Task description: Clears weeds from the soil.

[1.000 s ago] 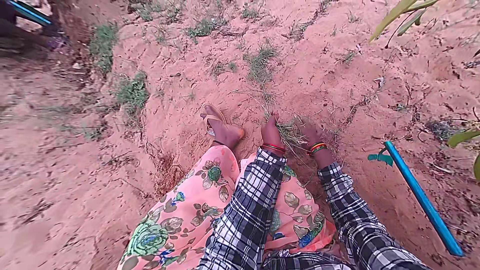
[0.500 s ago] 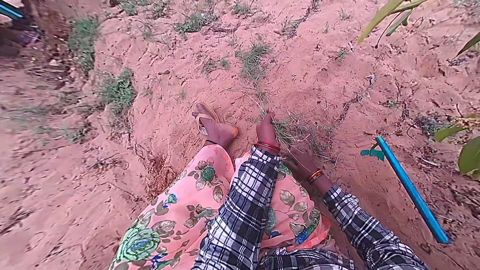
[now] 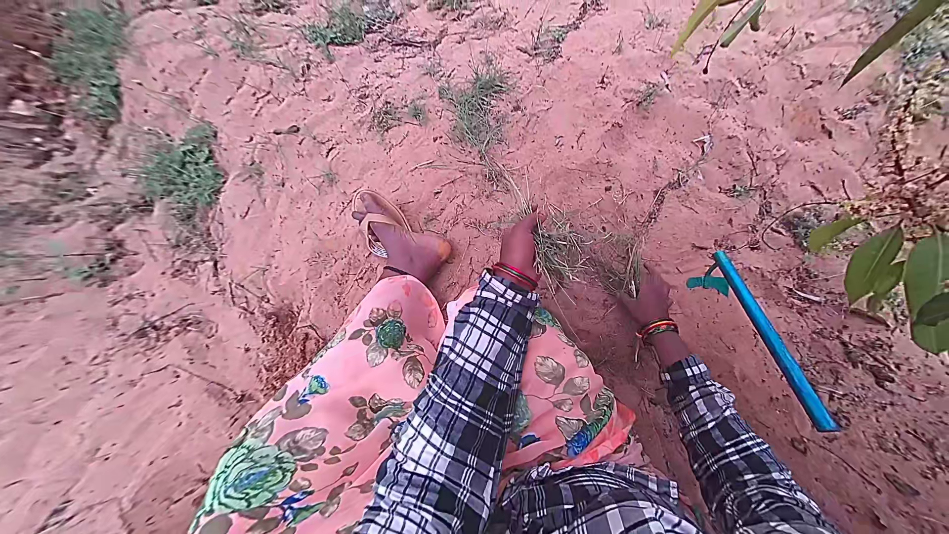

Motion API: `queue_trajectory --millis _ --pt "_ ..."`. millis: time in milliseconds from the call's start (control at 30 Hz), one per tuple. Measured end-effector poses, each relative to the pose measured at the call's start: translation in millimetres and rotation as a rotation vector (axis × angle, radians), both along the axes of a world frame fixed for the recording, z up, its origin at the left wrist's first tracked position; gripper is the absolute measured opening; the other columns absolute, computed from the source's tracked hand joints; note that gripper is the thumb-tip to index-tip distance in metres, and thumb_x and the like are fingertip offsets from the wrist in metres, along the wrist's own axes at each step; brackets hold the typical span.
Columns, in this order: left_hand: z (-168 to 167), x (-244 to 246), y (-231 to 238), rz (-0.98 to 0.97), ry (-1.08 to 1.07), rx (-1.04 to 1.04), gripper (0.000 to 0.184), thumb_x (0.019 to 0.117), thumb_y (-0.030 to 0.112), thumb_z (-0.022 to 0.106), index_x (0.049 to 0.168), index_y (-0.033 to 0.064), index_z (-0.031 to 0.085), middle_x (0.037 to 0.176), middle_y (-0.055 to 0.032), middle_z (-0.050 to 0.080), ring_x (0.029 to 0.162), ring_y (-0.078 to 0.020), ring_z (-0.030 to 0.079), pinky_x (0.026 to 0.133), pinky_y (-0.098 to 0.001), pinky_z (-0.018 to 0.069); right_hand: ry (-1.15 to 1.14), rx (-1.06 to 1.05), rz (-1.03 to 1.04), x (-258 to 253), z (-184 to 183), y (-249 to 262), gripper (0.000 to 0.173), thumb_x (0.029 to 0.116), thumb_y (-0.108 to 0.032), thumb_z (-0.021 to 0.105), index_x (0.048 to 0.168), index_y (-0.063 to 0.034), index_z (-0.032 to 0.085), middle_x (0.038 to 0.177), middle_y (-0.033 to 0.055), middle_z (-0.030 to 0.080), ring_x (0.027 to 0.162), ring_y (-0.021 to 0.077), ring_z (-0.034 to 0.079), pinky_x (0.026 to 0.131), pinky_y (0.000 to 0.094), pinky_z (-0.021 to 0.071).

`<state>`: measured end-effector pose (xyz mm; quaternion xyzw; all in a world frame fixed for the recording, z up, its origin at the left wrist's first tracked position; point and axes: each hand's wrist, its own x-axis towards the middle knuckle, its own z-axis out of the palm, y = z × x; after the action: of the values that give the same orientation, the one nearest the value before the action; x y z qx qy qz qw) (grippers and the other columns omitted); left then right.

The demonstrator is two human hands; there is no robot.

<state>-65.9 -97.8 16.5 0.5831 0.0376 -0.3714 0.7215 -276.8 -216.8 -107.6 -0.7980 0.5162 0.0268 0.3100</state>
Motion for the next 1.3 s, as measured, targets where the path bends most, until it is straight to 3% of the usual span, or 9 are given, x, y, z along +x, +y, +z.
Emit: queue_trajectory --millis 67,133,233,533,700,767,900,1133,1300 --pt "-1 -2 0 -0.02 -0.036 0.034 0.033 0.1024 0.016 0.056 0.134 0.0049 0.058 0.103 -0.0077 0.066 0.086 -0.0132 0.064 0.073 -0.0323 0.0555 0.15 0.059 0.115 4 -10 -6 0.076 0.0926 -0.029 0.076 0.156 -0.004 0.042 0.164 0.0205 0.038 0.15 0.0463 0.034 0.113 0.0708 0.0324" --pt "0 0 1 -0.054 -0.071 0.056 0.033 0.1027 0.017 0.057 0.133 0.004 0.059 0.111 -0.0102 0.067 0.096 -0.0159 0.064 0.081 -0.0349 0.0556 0.12 0.054 0.183 7 -8 -7 0.055 0.0963 -0.018 0.069 0.145 0.0008 0.054 0.146 0.025 0.056 0.135 0.0449 0.054 0.111 0.0628 0.043" --pt "0 -2 2 -0.089 -0.086 0.104 0.033 0.102 0.018 0.058 0.131 0.002 0.062 0.107 -0.0116 0.068 0.094 -0.0179 0.066 0.081 -0.0373 0.056 -0.01 0.035 -0.014 5 19 -6 0.036 0.1013 -0.015 0.061 0.134 0.0024 0.061 0.124 0.0288 0.068 0.117 0.0453 0.065 0.102 0.0627 0.0481" --pt "-1 -12 -4 -0.477 -0.252 0.147 0.037 0.1008 0.01 0.062 0.136 0.0009 0.057 0.119 -0.0114 0.069 0.093 -0.013 0.066 0.084 -0.0312 0.0554 -0.653 0.079 -0.264 27 54 12 0.036 0.0938 -0.021 0.077 0.12 0.0018 0.067 0.099 0.0167 0.072 0.089 0.0235 0.069 0.086 0.0486 0.0543" --pt "-5 -14 -4 -0.698 -0.378 0.211 0.057 0.0948 0.007 0.07 0.148 -0.0001 0.05 0.13 -0.0203 0.066 0.114 -0.0253 0.067 0.102 -0.0458 0.0525 -0.78 0.188 -0.201 54 72 43 0.024 0.0926 -0.018 0.078 0.106 -0.0002 0.069 0.087 0.004 0.071 0.078 0.0075 0.065 0.078 0.0332 0.0556" --pt "-1 -16 -5 -0.59 -0.435 0.279 0.04 0.0968 0.011 0.071 0.133 -0.0029 0.061 0.119 -0.02 0.069 0.108 -0.0255 0.067 0.1 -0.0471 0.0516 -0.742 0.2 -0.221 56 74 42 0.029 0.0948 -0.022 0.077 0.111 0.0014 0.069 0.092 0.0093 0.072 0.082 0.0134 0.068 0.082 0.0392 0.0569" --pt "-4 -3 -2 -0.299 -0.371 0.274 0.04 0.1022 0.022 0.065 0.134 -0.0013 0.06 0.114 -0.0176 0.07 0.1 -0.0232 0.068 0.093 -0.0439 0.0546 -0.644 0.087 -0.371 40 47 -1 0.032 0.098 -0.023 0.073 0.117 0.0023 0.068 0.102 0.0178 0.072 0.093 0.0248 0.069 0.09 0.0487 0.0533" --pt "5 -2 0 -0.092 -0.266 0.176 0.033 0.1079 0.026 0.055 0.131 0.0027 0.06 0.109 -0.01 0.068 0.094 -0.0152 0.064 0.086 -0.0363 0.0534 0.101 0.031 -0.125 2 29 -51 0.035 0.1026 -0.016 0.061 0.134 -0.0013 0.065 0.129 0.0292 0.066 0.126 0.0469 0.061 0.106 0.0657 0.0429" --pt "10 -4 1 -0.092 -0.24 0.144 0.033 0.1098 0.028 0.05 0.131 0.0055 0.062 0.103 -0.0044 0.066 0.091 -0.0109 0.062 0.082 -0.0306 0.0517 0.089 0.083 0.069 26 -23 -89 0.107 0.0754 -0.029 0.094 0.161 -0.0052 0.034 0.159 0.0302 0.038 0.14 0.0542 0.043 0.111 0.0706 0.0375"
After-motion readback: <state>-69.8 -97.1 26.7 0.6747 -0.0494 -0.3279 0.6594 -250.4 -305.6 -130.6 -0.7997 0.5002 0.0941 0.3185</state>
